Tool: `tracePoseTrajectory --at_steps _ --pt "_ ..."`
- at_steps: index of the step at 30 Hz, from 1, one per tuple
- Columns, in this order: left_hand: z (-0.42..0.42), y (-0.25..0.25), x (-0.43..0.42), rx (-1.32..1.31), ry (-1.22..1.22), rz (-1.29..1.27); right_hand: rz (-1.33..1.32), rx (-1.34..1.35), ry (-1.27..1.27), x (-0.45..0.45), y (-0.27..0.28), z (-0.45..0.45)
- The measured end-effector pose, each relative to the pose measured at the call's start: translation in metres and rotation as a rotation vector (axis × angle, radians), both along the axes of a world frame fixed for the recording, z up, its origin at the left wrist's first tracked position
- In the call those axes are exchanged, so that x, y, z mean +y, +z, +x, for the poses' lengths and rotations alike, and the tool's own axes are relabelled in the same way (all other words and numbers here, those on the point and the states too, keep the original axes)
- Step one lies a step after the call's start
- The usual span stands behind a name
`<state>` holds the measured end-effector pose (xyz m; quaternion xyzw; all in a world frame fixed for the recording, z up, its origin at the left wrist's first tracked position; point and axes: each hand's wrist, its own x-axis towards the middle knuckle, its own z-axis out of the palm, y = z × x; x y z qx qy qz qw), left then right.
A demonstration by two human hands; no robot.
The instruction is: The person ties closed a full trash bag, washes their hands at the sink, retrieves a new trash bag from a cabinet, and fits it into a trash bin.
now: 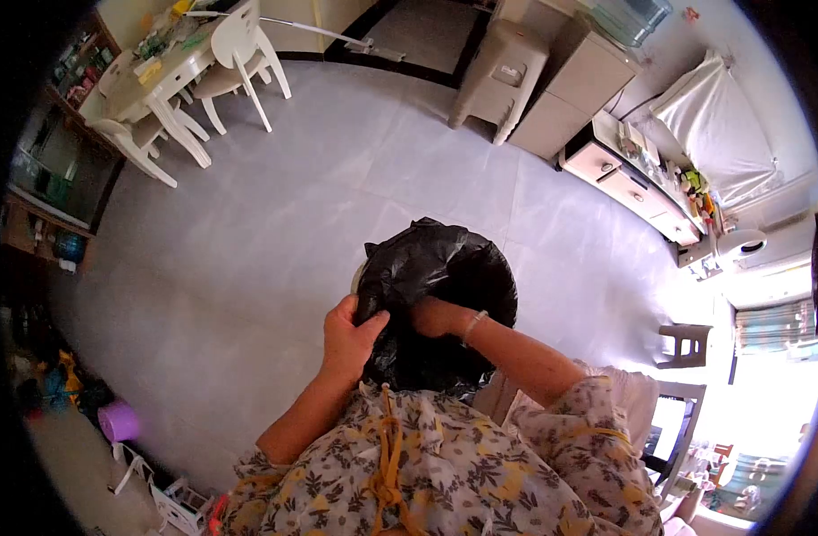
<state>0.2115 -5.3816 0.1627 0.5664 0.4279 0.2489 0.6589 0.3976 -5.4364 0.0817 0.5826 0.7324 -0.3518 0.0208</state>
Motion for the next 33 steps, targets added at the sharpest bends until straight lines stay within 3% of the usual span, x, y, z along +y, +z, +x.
tracePoseTrajectory --at_steps 2,4,5,9,11,14,15,16,18,19,21,22,24,27,33 --pt "0.0 0.001 -0.001 -0.102 0.021 -0.081 0.001 0.047 0.018 -0.018 0.036 -0.003" --pt "0.004 0.008 -0.005 -0.11 0.036 -0.062 0.24 0.309 -0.418 -0.033 0.085 -0.012" --pt "0.004 0.009 -0.006 -0.109 0.039 -0.043 0.226 0.33 -0.672 -0.023 0.099 -0.019" --pt "-0.006 -0.002 0.012 0.088 -0.134 0.07 0.416 0.445 -0.65 0.04 0.029 -0.003" --pt "0.001 0.008 0.014 -0.016 -0.002 -0.148 0.464 0.39 -0.694 0.052 0.022 -0.012" --pt "-0.004 0.004 0.02 -0.063 0.077 -0.199 0.259 0.426 -0.574 0.041 0.02 -0.008" --pt "-0.003 0.007 0.021 -0.133 0.154 -0.269 0.27 0.271 -0.382 0.037 0.031 -0.003" --pt "-0.004 0.01 0.022 -0.123 0.154 -0.273 0.264 0.279 -0.386 0.031 0.062 0.002" --pt "-0.006 0.015 0.033 -0.186 0.283 -0.363 0.211 -0.016 -0.174 0.021 0.139 0.02" --pt "-0.013 0.005 0.04 -0.193 0.297 -0.347 0.217 -0.021 -0.175 0.015 0.155 0.028" --pt "-0.021 0.003 0.055 -0.211 0.362 -0.373 0.744 0.249 -0.414 0.006 0.174 0.041" --pt "-0.025 0.003 0.061 -0.223 0.433 -0.403 0.749 0.248 -0.412 0.0 0.178 0.045" --pt "-0.033 0.002 0.069 -0.263 0.491 -0.403 0.869 0.504 -0.75 -0.014 0.181 0.043" --pt "-0.049 -0.015 0.084 -0.46 0.492 -0.506 0.984 0.565 -0.883 -0.031 0.15 0.032" --pt "-0.059 -0.044 0.087 -0.648 0.434 -0.731 1.083 0.474 -0.752 -0.032 0.121 -0.003"
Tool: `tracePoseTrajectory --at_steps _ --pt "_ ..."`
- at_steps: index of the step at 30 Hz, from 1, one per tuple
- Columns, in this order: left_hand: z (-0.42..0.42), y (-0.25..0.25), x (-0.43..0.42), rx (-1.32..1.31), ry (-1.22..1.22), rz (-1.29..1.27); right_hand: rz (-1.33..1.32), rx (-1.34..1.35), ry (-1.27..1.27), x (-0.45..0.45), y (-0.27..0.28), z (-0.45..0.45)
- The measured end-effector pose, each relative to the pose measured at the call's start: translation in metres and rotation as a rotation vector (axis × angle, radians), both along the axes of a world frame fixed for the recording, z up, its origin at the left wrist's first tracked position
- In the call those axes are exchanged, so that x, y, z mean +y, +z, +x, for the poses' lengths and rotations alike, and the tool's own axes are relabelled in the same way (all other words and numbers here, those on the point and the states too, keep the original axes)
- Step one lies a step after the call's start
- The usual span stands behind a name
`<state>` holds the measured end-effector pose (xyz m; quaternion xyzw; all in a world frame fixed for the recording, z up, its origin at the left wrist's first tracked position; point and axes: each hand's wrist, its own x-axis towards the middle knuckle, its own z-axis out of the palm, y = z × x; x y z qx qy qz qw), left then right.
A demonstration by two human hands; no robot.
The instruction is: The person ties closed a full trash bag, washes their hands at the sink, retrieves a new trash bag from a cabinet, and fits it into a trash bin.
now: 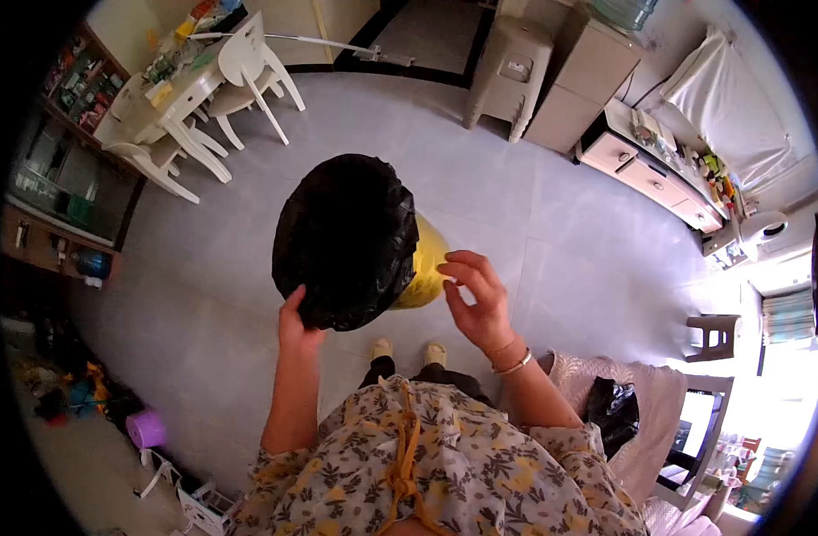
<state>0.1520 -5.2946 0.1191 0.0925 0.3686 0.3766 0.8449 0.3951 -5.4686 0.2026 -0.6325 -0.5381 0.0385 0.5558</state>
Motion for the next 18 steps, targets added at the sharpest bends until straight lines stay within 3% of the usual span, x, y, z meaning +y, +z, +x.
tracePoseTrajectory --at_steps 7,10,12,14,15,17,18 --pt "0.021 0.018 -0.024 -0.063 -0.004 -0.078 -0.009 -0.447 0.1 0.012 0.0 0.009" --pt "0.029 0.014 -0.03 -0.103 -0.016 -0.056 0.076 -0.423 0.108 0.008 0.005 0.025" --pt "0.037 0.018 -0.035 0.007 0.095 -0.079 0.103 -0.388 0.118 0.002 0.003 0.036" --pt "0.043 0.021 -0.041 -0.002 0.096 -0.088 0.057 -0.033 0.119 -0.009 -0.008 0.046" --pt "0.046 0.022 -0.044 -0.013 0.098 -0.097 0.054 -0.032 0.122 -0.013 -0.012 0.051" --pt "0.054 0.021 -0.055 -0.007 0.074 -0.075 -0.038 0.415 0.084 -0.022 -0.019 0.061" --pt "0.055 0.02 -0.06 0.002 0.047 -0.052 -0.063 0.442 0.072 -0.021 -0.021 0.065"
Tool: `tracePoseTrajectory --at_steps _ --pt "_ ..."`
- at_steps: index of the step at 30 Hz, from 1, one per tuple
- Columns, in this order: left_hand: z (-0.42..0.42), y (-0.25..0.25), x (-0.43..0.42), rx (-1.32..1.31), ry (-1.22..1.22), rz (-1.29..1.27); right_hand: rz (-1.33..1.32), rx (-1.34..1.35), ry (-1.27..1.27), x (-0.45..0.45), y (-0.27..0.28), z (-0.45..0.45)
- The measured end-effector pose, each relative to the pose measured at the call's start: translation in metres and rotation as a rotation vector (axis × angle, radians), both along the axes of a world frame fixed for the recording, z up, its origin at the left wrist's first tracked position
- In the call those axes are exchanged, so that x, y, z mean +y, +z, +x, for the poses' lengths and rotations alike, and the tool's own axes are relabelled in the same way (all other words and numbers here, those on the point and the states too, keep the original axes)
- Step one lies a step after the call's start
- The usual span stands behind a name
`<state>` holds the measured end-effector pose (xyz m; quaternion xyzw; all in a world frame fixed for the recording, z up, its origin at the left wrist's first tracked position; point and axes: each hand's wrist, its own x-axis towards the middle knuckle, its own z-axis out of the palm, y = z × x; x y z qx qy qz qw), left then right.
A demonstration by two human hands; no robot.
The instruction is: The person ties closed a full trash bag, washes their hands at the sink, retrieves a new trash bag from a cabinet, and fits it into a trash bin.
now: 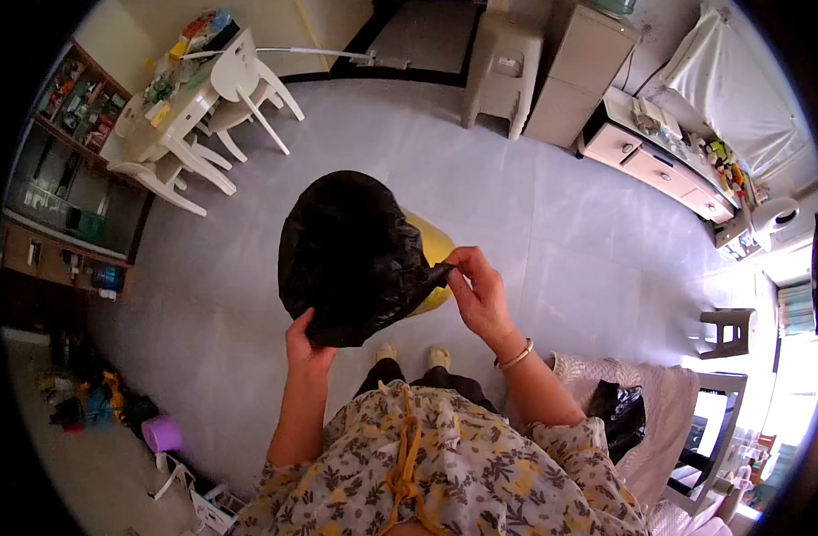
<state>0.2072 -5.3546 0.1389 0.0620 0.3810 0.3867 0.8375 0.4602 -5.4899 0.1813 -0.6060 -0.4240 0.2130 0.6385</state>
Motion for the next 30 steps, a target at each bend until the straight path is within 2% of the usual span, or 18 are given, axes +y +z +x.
tracePoseTrajectory --at_steps 1,3,4,6,7,9,11,13,15,17,18,20,22,23,26,27,29,30 --pt "0.0 -0.005 -0.003 0.009 0.008 -0.005 -0.005 0.009 0.008 -0.001 -0.001 0.004" --pt "-0.001 -0.017 -0.004 0.036 -0.023 0.033 -0.288 0.203 0.056 0.0 0.001 0.012" --pt "0.0 -0.021 -0.006 0.044 -0.02 0.03 -0.292 0.211 0.06 0.001 -0.006 0.017" --pt "0.002 -0.028 -0.005 0.054 -0.064 0.243 -0.447 0.344 0.076 0.009 -0.023 0.025" --pt "0.01 -0.017 -0.006 0.058 -0.059 0.243 -0.448 0.346 0.082 0.011 -0.026 0.03" --pt "0.027 0.001 -0.007 0.133 -0.038 0.341 -0.408 1.073 0.201 0.016 -0.033 0.041" --pt "0.041 -0.003 0.008 0.173 -0.004 0.36 -0.375 1.156 0.201 0.025 -0.04 0.048" --pt "0.053 -0.008 0.032 0.206 0.027 0.378 -0.074 1.543 0.239 0.036 -0.042 0.057" --pt "0.07 -0.011 0.062 0.218 0.021 0.305 -0.002 1.486 0.283 0.053 -0.037 0.069" --pt "0.086 -0.02 0.091 0.194 0.001 0.228 -0.051 1.245 0.124 0.081 -0.032 0.08" --pt "0.095 -0.027 0.108 0.2 -0.041 0.154 -0.048 1.231 0.116 0.095 -0.036 0.087" --pt "0.115 -0.044 0.141 0.194 -0.103 0.072 -0.11 0.773 0.032 0.122 -0.047 0.1" --pt "0.133 -0.063 0.159 0.2 -0.114 -0.101 -0.177 0.643 -0.068 0.138 -0.044 0.114" --pt "0.142 -0.071 0.168 0.188 -0.13 -0.108 -0.229 0.523 -0.154 0.146 -0.043 0.123" --pt "0.179 -0.073 0.188 0.054 -0.29 -0.017 -0.142 0.465 -0.288 0.155 -0.053 0.145" --pt "0.195 -0.06 0.19 0.075 -0.3 0.008 -0.147 0.473 -0.325 0.156 -0.052 0.151" --pt "0.219 -0.04 0.194 0.108 -0.362 0.014 -0.134 0.172 -0.487 0.151 -0.05 0.161" --pt "0.23 -0.032 0.196 0.137 -0.378 0.039 -0.126 0.186 -0.532 0.146 -0.052 0.165"
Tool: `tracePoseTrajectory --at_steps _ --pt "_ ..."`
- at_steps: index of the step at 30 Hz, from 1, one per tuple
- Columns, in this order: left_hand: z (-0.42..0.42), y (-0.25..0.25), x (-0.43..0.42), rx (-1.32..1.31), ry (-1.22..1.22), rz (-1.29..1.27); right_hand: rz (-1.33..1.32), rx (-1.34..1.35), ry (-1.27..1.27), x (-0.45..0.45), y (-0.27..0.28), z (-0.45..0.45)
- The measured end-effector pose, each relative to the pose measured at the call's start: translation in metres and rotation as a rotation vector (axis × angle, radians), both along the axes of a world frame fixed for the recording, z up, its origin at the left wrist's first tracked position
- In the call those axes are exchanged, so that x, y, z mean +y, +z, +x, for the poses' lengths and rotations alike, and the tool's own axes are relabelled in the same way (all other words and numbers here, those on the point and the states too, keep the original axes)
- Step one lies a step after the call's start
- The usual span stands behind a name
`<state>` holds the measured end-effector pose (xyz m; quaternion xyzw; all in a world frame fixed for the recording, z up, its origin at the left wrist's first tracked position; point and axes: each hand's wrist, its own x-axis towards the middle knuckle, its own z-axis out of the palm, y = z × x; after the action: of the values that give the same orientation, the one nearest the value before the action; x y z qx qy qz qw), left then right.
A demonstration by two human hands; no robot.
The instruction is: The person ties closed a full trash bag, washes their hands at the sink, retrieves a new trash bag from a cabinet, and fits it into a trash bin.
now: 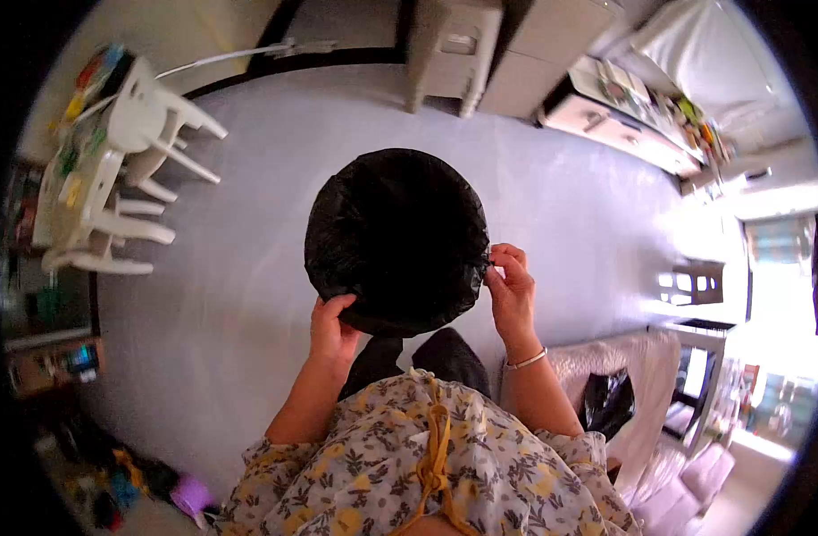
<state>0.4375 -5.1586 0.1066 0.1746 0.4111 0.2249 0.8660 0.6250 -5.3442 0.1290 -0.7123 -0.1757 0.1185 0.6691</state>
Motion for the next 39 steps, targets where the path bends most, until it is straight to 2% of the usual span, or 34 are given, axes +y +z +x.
tracePoseTrajectory --at_steps 1,3,5,7,9,11,13,15,17,20,21,23,26,29,33,35,37,39 --pt "0.013 0.004 0.002 0.017 -0.014 0.032 0.007 0.009 -0.046 -0.006 -0.003 0.004" --pt "0.032 0.008 -0.001 0.044 -0.081 0.068 0.045 0.351 -0.072 -0.021 -0.005 0.012" --pt "0.048 0.009 -0.007 0.065 -0.135 0.125 0.055 0.378 -0.134 -0.03 -0.003 0.021" --pt "0.068 0.013 -0.023 0.039 -0.183 0.186 0.142 0.763 -0.322 -0.042 -0.009 0.031" --pt "0.097 0.018 -0.038 0.045 -0.211 0.199 0.12 0.804 -0.339 -0.072 -0.019 0.043" --pt "0.124 0.011 -0.056 0.041 -0.245 0.284 0.262 1.044 -0.232 -0.108 -0.02 0.06" --pt "0.156 0.013 -0.078 0.058 -0.308 0.32 0.461 1.148 -0.183 -0.143 -0.018 0.076" --pt "0.195 0.016 -0.111 0.055 -0.33 0.304 0.652 1.244 -0.314 -0.187 -0.031 0.09" --pt "0.234 0.026 -0.149 0.036 -0.402 0.322 0.721 1.237 -0.266 -0.229 -0.037 0.115" --pt "0.288 0.038 -0.206 0.118 -0.469 0.351 1.134 1.161 0.022 -0.29 -0.014 0.154" --pt "0.309 0.041 -0.227 0.119 -0.493 0.36 1.155 1.152 0.008 -0.31 -0.007 0.169" --pt "0.346 0.047 -0.258 0.116 -0.515 0.337 0.918 1.007 -0.095 -0.341 -0.001 0.189" --pt "0.391 0.037 -0.295 0.119 -0.587 0.398 0.868 0.944 -0.163 -0.382 -0.003 0.214" --pt "0.446 0.053 -0.338 0.067 -0.704 0.371 0.965 0.873 -0.189 -0.422 -0.013 0.243" --pt "0.517 0.041 -0.379 0.1 -0.784 0.382 1.148 0.82 -0.181 -0.462 -0.019 0.295" --pt "0.56 0.034 -0.403 0.064 -0.833 0.376 1.093 0.88 -0.318 -0.481 -0.027 0.326" --pt "0.61 0.034 -0.428 0.061 -0.855 0.35 1.064 0.818 -0.395 -0.494 -0.03 0.356" --pt "0.664 0.027 -0.453 0.02 -0.934 0.33 0.921 0.779 -0.661 -0.512 -0.027 0.392"
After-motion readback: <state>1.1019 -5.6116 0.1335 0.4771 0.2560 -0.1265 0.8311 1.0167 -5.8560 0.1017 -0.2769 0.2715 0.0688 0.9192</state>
